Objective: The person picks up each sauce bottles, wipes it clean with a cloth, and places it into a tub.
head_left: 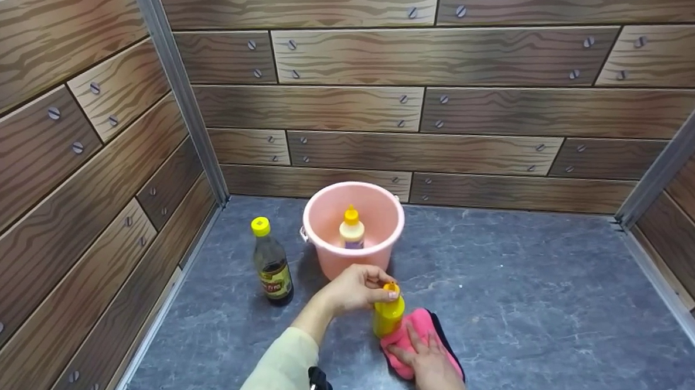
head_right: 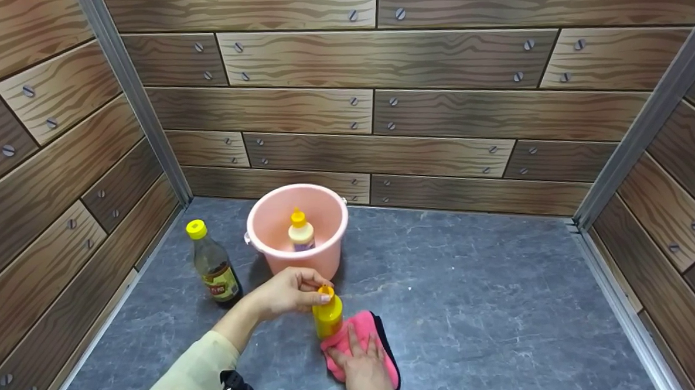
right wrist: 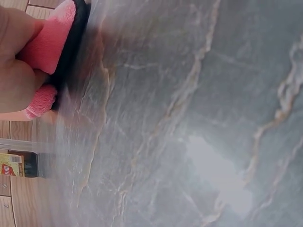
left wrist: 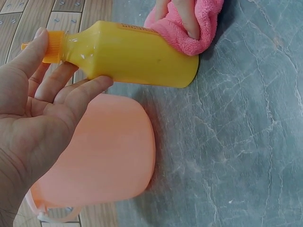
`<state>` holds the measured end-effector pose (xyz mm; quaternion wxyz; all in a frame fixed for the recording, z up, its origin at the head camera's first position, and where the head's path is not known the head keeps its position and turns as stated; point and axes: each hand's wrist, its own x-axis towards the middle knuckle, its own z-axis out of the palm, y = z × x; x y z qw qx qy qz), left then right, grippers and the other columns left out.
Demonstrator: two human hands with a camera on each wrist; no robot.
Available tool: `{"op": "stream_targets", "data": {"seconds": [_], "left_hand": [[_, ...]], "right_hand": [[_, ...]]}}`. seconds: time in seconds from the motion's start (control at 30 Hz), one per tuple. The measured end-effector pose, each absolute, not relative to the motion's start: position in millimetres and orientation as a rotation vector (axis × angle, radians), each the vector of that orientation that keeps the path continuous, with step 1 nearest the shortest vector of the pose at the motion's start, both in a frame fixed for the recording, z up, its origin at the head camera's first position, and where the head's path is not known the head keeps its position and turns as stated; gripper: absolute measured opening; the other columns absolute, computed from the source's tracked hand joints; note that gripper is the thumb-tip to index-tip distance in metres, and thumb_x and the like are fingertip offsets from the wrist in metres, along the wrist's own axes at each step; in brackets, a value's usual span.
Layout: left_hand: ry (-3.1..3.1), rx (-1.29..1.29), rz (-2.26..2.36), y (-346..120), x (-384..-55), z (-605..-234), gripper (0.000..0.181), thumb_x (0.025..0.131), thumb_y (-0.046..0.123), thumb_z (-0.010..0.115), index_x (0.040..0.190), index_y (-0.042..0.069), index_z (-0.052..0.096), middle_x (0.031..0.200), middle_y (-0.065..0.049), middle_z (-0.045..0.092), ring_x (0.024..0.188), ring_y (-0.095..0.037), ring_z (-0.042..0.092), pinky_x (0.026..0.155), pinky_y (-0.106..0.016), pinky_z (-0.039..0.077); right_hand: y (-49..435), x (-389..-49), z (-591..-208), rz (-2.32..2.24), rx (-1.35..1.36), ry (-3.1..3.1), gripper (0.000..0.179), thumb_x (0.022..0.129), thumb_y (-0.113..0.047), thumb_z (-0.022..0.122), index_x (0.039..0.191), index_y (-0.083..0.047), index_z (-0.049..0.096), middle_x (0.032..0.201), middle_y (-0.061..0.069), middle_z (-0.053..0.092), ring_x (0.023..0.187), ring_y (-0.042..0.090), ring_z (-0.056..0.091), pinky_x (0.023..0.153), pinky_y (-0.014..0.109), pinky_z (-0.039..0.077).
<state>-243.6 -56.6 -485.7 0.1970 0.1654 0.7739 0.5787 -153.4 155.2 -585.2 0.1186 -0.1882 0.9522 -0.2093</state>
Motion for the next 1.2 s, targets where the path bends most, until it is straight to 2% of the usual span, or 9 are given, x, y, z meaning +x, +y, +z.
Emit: {"op": "stream_targets", "data": {"seconds": [0.1, 0.23, 0.43, 0.63, 0.8, 1.2], "left_hand": [[2.158, 0.464, 1.628, -55.8, -243.1, -485.9, 0.024, 0.095, 0.019, 0.083, 0.116, 0.009, 0.078, 0.104, -0.002, 0.078, 0.096, -0.018, 0.072, 0.087, -0.041, 0.062], [2.150, 0.464, 1.636, -55.3, -242.9, -486.0, 0.024, 0.095, 0.019, 0.083, 0.117, 0.009, 0.078, 0.104, -0.002, 0.078, 0.096, -0.018, 0.072, 0.088, -0.041, 0.062], [2.154, 0.459, 1.625, -55.5, -242.9, -485.4, 0.022, 0.095, 0.019, 0.083, 0.116, 0.011, 0.078, 0.103, -0.002, 0.078, 0.096, -0.018, 0.072, 0.088, -0.042, 0.062], [2.155, 0.470, 1.614, -55.1, -243.1, -484.8, 0.022, 0.096, 0.019, 0.082, 0.116, 0.011, 0.078, 0.103, -0.001, 0.078, 0.095, -0.018, 0.072, 0.088, -0.041, 0.062], [2.147, 0.467, 1.589, -54.8, -243.5, -485.1, 0.026, 0.097, 0.021, 0.081, 0.120, 0.009, 0.078, 0.103, 0.000, 0.078, 0.096, -0.017, 0.072, 0.089, -0.040, 0.061], [2.140, 0.522, 1.539, -54.7, -244.6, -485.1, 0.018, 0.101, 0.019, 0.076, 0.119, 0.016, 0.078, 0.106, 0.001, 0.077, 0.099, -0.017, 0.071, 0.093, -0.039, 0.059]], "right_hand": [[156.6, -154.0, -584.7, -0.602, -0.536, 2.788, 0.070, 0.089, 0.010, 0.071, 0.144, -0.033, 0.068, 0.167, 0.028, 0.033, 0.136, 0.076, 0.029, 0.105, 0.081, 0.035], [157.8, -155.0, -584.2, -0.608, -0.474, 2.751, 0.066, 0.090, 0.004, 0.072, 0.144, -0.033, 0.068, 0.167, 0.027, 0.032, 0.140, 0.074, 0.025, 0.109, 0.080, 0.031], [161.7, -154.8, -583.3, -0.536, -0.452, 2.793, 0.078, 0.083, 0.018, 0.069, 0.142, -0.033, 0.070, 0.163, 0.029, 0.038, 0.137, 0.074, 0.031, 0.111, 0.076, 0.032], [171.4, -158.8, -581.5, -0.531, -0.292, 2.783, 0.078, 0.085, 0.019, 0.067, 0.145, -0.032, 0.068, 0.166, 0.025, 0.036, 0.141, 0.071, 0.028, 0.108, 0.079, 0.033], [185.6, -157.2, -582.0, -0.550, -0.249, 2.871, 0.076, 0.085, 0.020, 0.062, 0.145, -0.027, 0.068, 0.164, 0.027, 0.037, 0.138, 0.074, 0.031, 0.103, 0.081, 0.037], [213.1, -156.4, -581.8, -0.587, -0.216, 2.990, 0.091, 0.067, 0.028, 0.061, 0.143, -0.022, 0.069, 0.161, 0.032, 0.038, 0.133, 0.077, 0.032, 0.102, 0.077, 0.041]]}}
